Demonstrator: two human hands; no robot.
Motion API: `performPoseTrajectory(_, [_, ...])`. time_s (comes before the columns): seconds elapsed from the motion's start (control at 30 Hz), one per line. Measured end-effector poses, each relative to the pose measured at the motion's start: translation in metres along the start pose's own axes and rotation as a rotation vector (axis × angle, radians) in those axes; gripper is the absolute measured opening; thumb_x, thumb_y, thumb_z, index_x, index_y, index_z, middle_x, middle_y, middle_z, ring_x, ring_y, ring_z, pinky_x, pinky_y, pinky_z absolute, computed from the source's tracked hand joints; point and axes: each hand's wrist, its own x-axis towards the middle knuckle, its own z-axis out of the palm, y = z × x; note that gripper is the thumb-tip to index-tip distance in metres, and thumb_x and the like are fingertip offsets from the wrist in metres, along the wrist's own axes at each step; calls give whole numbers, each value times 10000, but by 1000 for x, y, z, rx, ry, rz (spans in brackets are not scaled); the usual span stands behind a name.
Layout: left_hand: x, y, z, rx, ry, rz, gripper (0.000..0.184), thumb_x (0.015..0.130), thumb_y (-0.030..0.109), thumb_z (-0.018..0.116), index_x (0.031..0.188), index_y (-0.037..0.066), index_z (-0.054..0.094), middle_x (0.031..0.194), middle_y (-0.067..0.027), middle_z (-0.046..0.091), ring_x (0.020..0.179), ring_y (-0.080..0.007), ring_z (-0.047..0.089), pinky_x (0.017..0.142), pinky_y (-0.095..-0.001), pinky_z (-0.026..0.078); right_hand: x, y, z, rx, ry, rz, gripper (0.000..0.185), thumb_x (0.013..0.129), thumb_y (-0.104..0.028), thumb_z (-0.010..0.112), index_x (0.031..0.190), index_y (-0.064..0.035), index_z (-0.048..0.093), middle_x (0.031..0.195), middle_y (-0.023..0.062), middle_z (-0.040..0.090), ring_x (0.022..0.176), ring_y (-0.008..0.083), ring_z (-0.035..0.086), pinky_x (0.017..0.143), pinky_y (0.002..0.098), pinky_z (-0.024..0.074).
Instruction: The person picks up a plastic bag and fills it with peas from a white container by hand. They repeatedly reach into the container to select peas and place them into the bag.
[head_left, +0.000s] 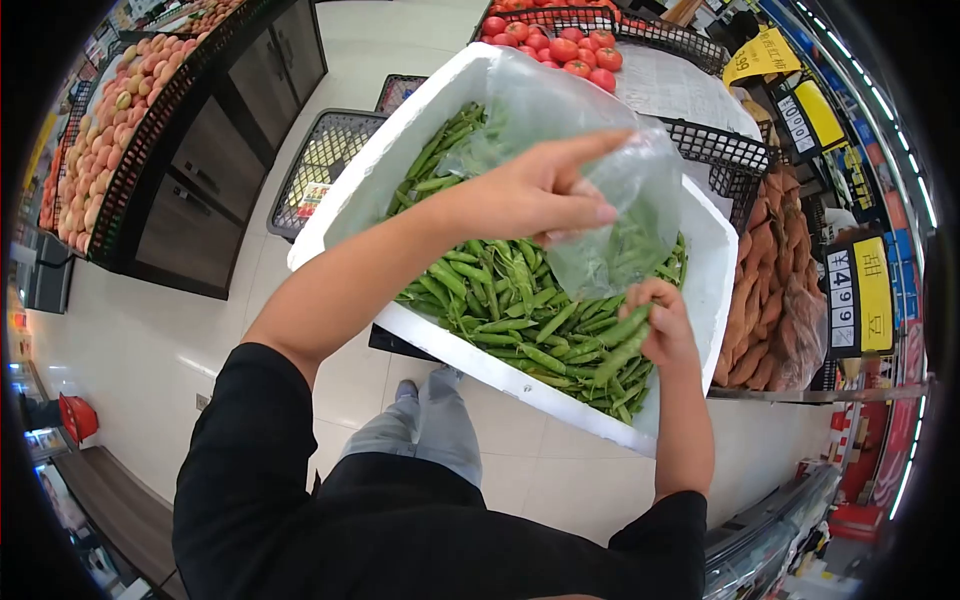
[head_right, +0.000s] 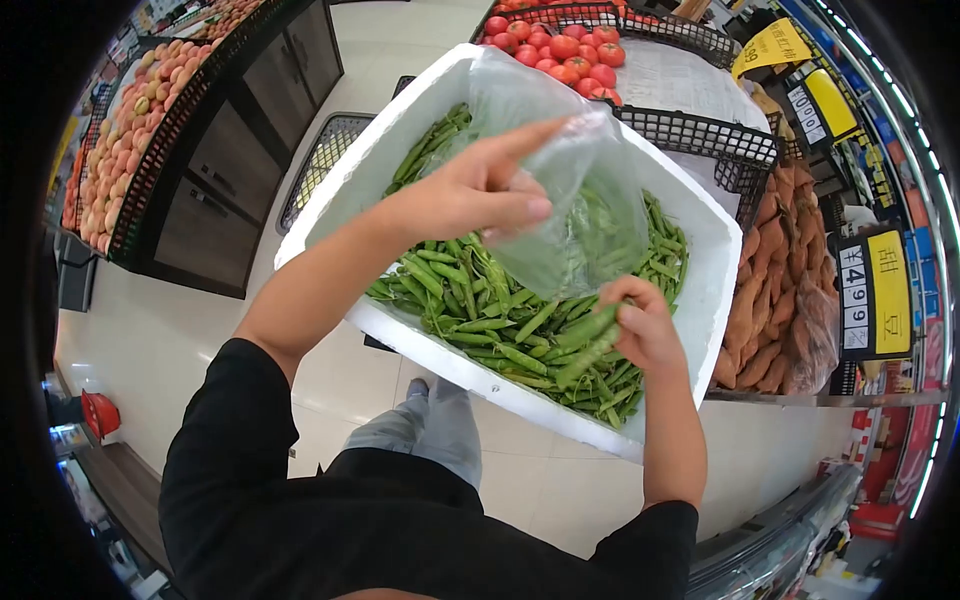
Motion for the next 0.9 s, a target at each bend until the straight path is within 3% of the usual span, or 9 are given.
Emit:
performPoseTrajectory(0.17, [-1,-6,8,45,-115,-54,772,909,123,616,1538,92,169,584,44,492,497,-36,461,455,-216,368,51,17,8,514,401,102,244,942,-165,562,1145,-28,558,1055,100,635,969,205,623,865,331,524])
performPoseTrajectory(0.23, [-3,-1,9,42,-95,-42,769,912,127,612,1539,99,168,584,38,495,499,-38,463,458,-220,371,107,8,31,409,592,128,396,974,-356,477,1182,-20,497,1060,154,606,889,308,635,779,353,557])
performPoseTrajectory(0.4, [1,0,-10,-135,64,155,722,899,160,599,1528,185,247,598,40,506,470,-43,421,446,-213,339,195,26,2,443,323,193,452,971,-221,481,1370,-26,398,1270,160,539,1119,243,569,926,381,495])
performPoseTrajectory(0.5, [6,-1,-29,-217,214,212,604,920,206,607,1463,150,351,617,48,493,481,-41,397,458,-213,325,166,16,34,-41,645,128,395,952,-210,525,1303,-29,501,1190,156,601,1048,233,609,865,362,511])
performPoseTrajectory(0.57, [8,1,-42,-305,262,221,662,902,130,597,1489,159,293,587,55,442,454,-36,376,451,-202,341,101,-5,62,-1038,331,-85,243,898,-141,592,1101,-14,634,998,136,668,900,219,647,795,347,522])
performPoseTrajectory(0.63, [10,2,-55,-346,365,239,759,856,34,580,1519,171,238,537,72,375,421,-20,353,444,-182,367,50,-17,70,-1218,96,-309,91,860,-86,625,863,-10,677,839,88,683,781,199,657,709,321,513])
performPoseTrajectory(0.7, [10,2,-61,-332,389,257,757,857,35,582,1518,167,238,536,71,377,423,-19,356,442,-183,366,19,-13,71,-1222,-15,-139,74,799,-74,673,820,-4,674,755,91,662,748,226,649,713,331,521])
performPoseTrajectory(0.8, [10,-3,-69,-276,451,269,742,858,30,581,1512,154,254,535,68,384,429,-26,368,442,-199,368,12,24,47,-1546,-285,-203,378,762,-212,719,1110,-84,647,1251,185,546,1165,351,518,911,454,472])
performPoseTrajectory(0.9, [11,-12,-86,-212,445,192,704,857,12,552,1499,135,293,546,67,391,443,-46,377,461,-218,371,6,33,52,-1748,-334,-31,571,720,-271,745,1254,-147,588,1430,210,355,1295,400,364,968,506,422])
